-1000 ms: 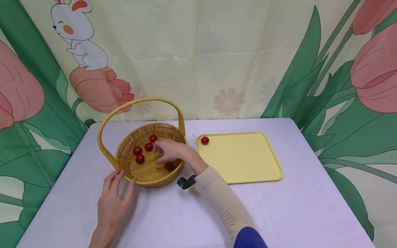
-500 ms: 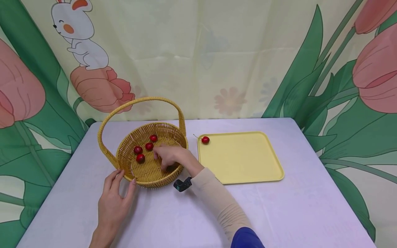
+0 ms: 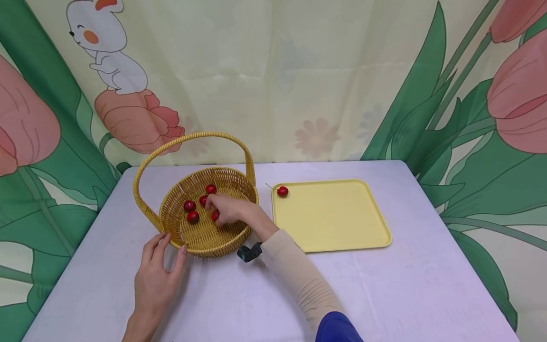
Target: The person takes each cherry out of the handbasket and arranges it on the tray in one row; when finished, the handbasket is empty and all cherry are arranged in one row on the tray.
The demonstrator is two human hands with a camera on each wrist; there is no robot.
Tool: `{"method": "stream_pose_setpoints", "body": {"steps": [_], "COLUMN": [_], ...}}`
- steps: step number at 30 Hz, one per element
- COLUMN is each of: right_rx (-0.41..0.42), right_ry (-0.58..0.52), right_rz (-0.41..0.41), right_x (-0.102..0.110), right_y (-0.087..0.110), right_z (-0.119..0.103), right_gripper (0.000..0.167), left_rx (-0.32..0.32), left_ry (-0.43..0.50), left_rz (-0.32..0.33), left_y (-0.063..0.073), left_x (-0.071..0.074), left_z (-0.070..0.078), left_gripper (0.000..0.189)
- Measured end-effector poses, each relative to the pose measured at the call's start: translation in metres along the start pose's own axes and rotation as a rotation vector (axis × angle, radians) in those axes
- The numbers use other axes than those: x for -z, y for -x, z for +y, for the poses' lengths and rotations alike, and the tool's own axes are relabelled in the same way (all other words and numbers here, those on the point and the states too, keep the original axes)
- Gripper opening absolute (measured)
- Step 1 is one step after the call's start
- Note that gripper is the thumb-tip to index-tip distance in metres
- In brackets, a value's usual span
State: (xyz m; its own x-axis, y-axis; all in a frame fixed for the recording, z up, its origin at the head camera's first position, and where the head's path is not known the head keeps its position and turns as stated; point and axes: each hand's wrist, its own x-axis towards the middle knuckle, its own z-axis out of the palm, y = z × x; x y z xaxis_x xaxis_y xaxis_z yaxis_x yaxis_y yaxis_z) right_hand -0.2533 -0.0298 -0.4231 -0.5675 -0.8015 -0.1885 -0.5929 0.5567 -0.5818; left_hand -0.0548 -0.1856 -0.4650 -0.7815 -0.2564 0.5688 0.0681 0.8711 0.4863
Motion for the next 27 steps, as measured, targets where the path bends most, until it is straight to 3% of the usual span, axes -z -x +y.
{"method": "stream_pose_setpoints", "body": {"steps": [12,21,27], "right_rx": [0.001,-0.029,-0.005], "right_ry": [0.024,0.112,0.08], "right_rz": [0.036,0.07,0.077], "right_x": [-0.0004,-0.0019,-0.0021], "right_y": [-0.0024,-0.0049,-0.0037], "right_z": [0.0002,0.0012,0.002], "right_gripper": [0.039,0.034,0.036], "left_rx": [0.009,0.003,0.002], "left_ry": [0.0,0.011,0.014], "left_rz": [-0.008,-0.006,-0.006], "left_y": [-0.0007,-0.0012,-0.0004], "left_x": [0.0004,0.0006,0.0002], "left_z": [0.0014,-0.0004,-0.0006], "left_gripper": [0.053,0.052,0.052]}}
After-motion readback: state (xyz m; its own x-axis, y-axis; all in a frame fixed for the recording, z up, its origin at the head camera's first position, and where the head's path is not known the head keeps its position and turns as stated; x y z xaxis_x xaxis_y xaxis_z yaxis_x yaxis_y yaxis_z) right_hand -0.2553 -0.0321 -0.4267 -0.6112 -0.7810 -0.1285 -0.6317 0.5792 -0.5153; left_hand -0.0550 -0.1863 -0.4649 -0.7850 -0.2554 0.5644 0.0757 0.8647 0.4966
